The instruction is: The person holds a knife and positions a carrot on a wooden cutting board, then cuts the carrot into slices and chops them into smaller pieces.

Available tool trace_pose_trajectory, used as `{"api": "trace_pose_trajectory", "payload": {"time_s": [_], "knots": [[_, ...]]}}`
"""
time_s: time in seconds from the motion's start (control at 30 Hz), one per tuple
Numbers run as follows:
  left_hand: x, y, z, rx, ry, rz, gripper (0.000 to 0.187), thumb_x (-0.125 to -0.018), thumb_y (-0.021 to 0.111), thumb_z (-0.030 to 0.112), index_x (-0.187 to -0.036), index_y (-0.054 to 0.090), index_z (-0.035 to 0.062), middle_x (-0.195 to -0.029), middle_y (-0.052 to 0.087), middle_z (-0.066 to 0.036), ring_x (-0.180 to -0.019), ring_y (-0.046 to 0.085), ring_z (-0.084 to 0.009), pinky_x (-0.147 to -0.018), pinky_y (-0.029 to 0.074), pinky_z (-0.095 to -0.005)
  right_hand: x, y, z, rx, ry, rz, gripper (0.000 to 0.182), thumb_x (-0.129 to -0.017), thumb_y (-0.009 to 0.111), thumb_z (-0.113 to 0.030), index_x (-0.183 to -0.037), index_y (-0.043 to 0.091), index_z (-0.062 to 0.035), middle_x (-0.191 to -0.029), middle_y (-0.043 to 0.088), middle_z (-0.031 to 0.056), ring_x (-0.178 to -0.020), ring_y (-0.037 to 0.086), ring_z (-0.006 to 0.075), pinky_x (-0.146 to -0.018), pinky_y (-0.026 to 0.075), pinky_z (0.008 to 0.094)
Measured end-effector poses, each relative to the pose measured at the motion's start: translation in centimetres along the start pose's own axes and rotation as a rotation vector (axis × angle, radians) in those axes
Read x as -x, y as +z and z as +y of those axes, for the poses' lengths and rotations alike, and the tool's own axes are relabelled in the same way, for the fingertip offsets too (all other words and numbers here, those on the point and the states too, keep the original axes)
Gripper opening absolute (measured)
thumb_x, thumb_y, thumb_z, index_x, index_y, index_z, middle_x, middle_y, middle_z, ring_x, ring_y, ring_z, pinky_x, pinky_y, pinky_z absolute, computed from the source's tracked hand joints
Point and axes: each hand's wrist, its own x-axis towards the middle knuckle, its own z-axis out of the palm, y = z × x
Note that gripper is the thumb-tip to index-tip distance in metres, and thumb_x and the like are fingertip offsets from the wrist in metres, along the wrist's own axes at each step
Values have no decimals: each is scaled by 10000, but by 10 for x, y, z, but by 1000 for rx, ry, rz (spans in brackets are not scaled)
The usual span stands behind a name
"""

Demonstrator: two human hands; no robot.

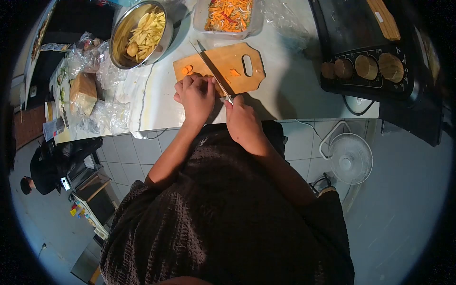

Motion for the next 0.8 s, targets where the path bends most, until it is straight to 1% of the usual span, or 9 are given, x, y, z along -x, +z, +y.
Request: {"api": "trace_pose_trajectory", "payload": {"time_s": [0.07, 0.1, 0.2, 0.27, 0.37, 0.43, 0.47, 0.63, 0.8], "knots": [[-1, -1, 1, 0, -7, -6, 137, -819, 681, 219, -832, 713, 86, -958, 577, -62, -1011, 429, -299, -815, 271, -440, -3, 3, 0, 22, -5, 49, 336, -984, 444, -303, -964, 477, 31, -815, 630, 305, -810, 605, 498, -723, 478, 557], [-1, -2, 1, -3, -9, -13, 137, -819, 680, 219, -831, 714, 87, -959, 578, -61, -1013, 428, -300, -814, 272, -441, -4, 3, 0, 25, -8, 52, 336, -984, 444, -303, -964, 477, 31, -815, 630, 305, -810, 605, 498, -723, 478, 557], [0, -2, 1, 6, -9, -20, 133, -819, 677, 217, -829, 715, 90, -961, 579, -59, -1017, 428, -301, -811, 274, -443, -2, 1, 4, 36, -16, 57, 337, -983, 446, -305, -975, 476, 30, -823, 627, 311, -818, 599, 504, -726, 476, 560], [-1, -2, 1, 17, -4, -15, 130, -820, 675, 215, -827, 715, 92, -961, 579, -58, -1018, 427, -301, -810, 275, -443, 3, -2, 7, 5, 9, 59, 359, -998, 411, -327, -967, 453, 29, -863, 600, 330, -858, 553, 534, -739, 430, 588], [-1, -4, 0, 12, -6, -27, 122, -822, 669, 210, -825, 716, 98, -960, 578, -56, -1014, 427, -301, -806, 274, -442, 6, -3, 18, -16, -40, 89, 351, -996, 419, -317, -945, 457, 28, -824, 593, 334, -843, 552, 530, -719, 430, 587], [-1, -2, -1, -2, 19, 24, 132, -808, 702, 238, -805, 727, 109, -883, 585, -31, -953, 447, -274, -785, 281, -420, 7, -3, 18, -12, -42, 90, 346, -995, 423, -313, -938, 459, 27, -810, 592, 332, -834, 552, 530, -711, 431, 585], [-1, -1, -1, 1, 24, 28, 132, -808, 702, 238, -805, 727, 109, -883, 585, -31, -953, 447, -274, -785, 281, -420, 6, -4, 18, -8, -40, 92, 341, -994, 426, -308, -930, 462, 25, -797, 590, 329, -825, 552, 529, -704, 431, 583], [-2, -1, -2, -41, 28, 15, 132, -804, 701, 237, -820, 723, 108, -881, 582, -27, -954, 446, -273, -780, 281, -420, 9, -3, 11, -29, -54, 72, 342, -995, 417, -317, -939, 465, 17, -823, 595, 327, -838, 549, 531, -716, 430, 585], [0, -1, -5, -10, 36, 14, 129, -810, 697, 234, -826, 718, 107, -891, 574, -26, -953, 444, -270, -781, 277, -416, 9, 1, 11, -28, -54, 37, 350, -999, 402, -330, -953, 469, 10, -845, 599, 328, -842, 549, 535, -732, 429, 593]]}}
